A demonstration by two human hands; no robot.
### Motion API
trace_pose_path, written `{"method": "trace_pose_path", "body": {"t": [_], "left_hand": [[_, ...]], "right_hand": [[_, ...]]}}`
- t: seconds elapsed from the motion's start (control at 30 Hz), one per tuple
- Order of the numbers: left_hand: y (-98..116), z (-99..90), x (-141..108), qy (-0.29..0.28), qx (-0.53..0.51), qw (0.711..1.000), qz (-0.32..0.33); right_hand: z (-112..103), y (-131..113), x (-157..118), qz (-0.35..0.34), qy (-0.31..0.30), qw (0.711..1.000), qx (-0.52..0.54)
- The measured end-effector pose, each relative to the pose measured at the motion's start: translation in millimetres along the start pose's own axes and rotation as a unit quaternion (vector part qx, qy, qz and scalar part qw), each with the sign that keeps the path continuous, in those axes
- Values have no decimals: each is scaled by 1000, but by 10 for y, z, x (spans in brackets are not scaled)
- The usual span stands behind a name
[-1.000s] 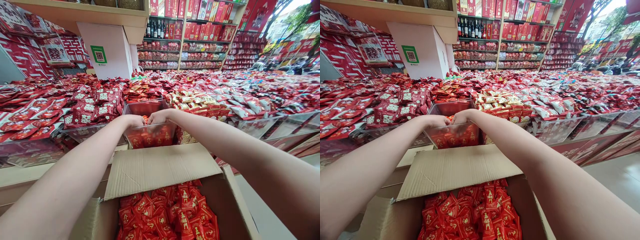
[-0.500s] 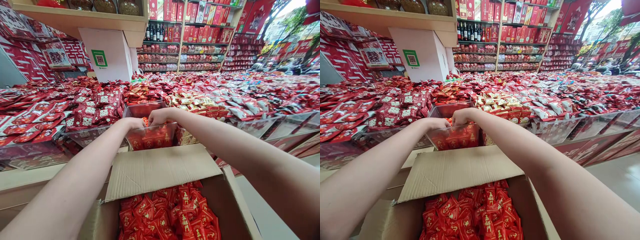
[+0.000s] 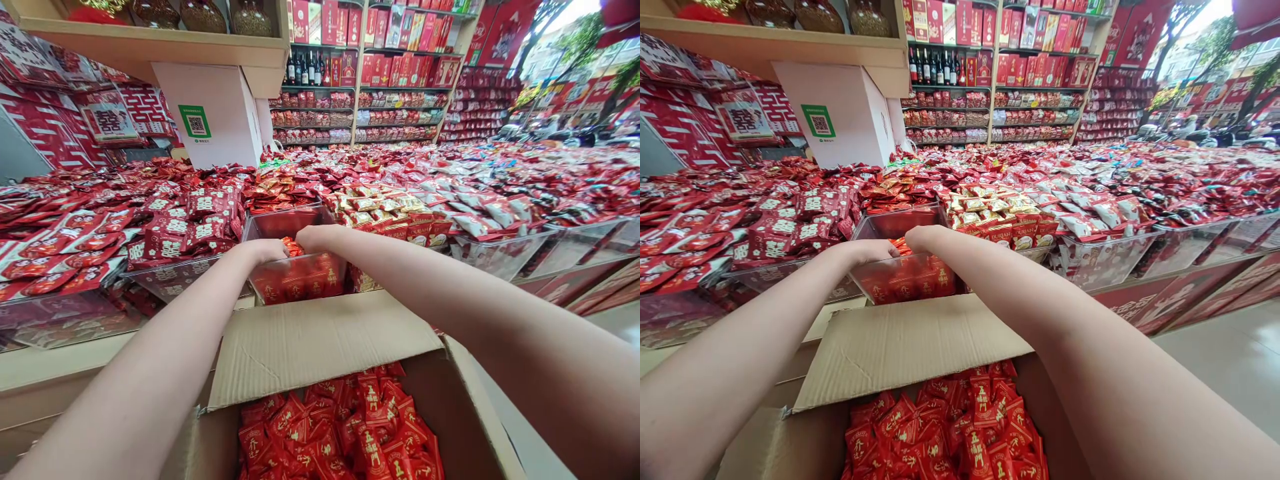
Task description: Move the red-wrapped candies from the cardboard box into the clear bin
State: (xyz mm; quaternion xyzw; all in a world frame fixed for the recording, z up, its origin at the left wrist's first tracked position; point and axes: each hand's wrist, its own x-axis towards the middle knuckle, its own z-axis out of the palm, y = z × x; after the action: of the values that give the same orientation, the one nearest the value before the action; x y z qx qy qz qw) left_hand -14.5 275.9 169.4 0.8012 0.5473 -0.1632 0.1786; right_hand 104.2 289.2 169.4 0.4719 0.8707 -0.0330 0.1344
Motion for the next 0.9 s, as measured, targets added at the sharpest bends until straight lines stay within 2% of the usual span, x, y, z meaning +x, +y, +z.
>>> {"method": "trace_pose_path", "body": {"t": [0.1, 0.2, 0.3, 0.4, 0.5, 0.57, 0.6, 0.67, 0.8, 0.87, 0.9], "left_hand": [[23, -6, -16, 7, 13, 1000, -7], [24, -9, -14, 12, 24, 1000, -11], [11, -4, 5, 16, 29, 999, -14], [-2, 10, 25, 22, 36, 999, -17], [-1, 22, 29, 36, 40, 998, -23], [12, 25, 25, 52, 38, 998, -25], [21, 25, 24, 64, 36, 997, -26], [37, 23, 31, 94, 27, 995, -30], [47, 16, 42, 170, -7, 985, -27], [59, 25, -15, 238, -23, 971, -8], [76, 42, -72, 294, -33, 955, 9]], "right_hand": [[4, 19, -10, 9, -3, 1000, -1], [-65, 12, -139, -12, 34, 999, -20], [-135, 12, -373, -37, 121, 992, -3], [-109, 25, -687, -71, 215, 973, 52], [40, 12, -1069, -92, 302, 942, 111], [197, -32, -1350, -91, 330, 926, 161], [293, -65, -1491, -93, 320, 923, 195], [526, -146, -1755, -110, 247, 924, 270], [1194, -303, -2108, -152, 9, 923, 353], [1590, -341, -2165, -155, -75, 925, 338], [1778, -347, -2160, -149, -97, 929, 326]]}}
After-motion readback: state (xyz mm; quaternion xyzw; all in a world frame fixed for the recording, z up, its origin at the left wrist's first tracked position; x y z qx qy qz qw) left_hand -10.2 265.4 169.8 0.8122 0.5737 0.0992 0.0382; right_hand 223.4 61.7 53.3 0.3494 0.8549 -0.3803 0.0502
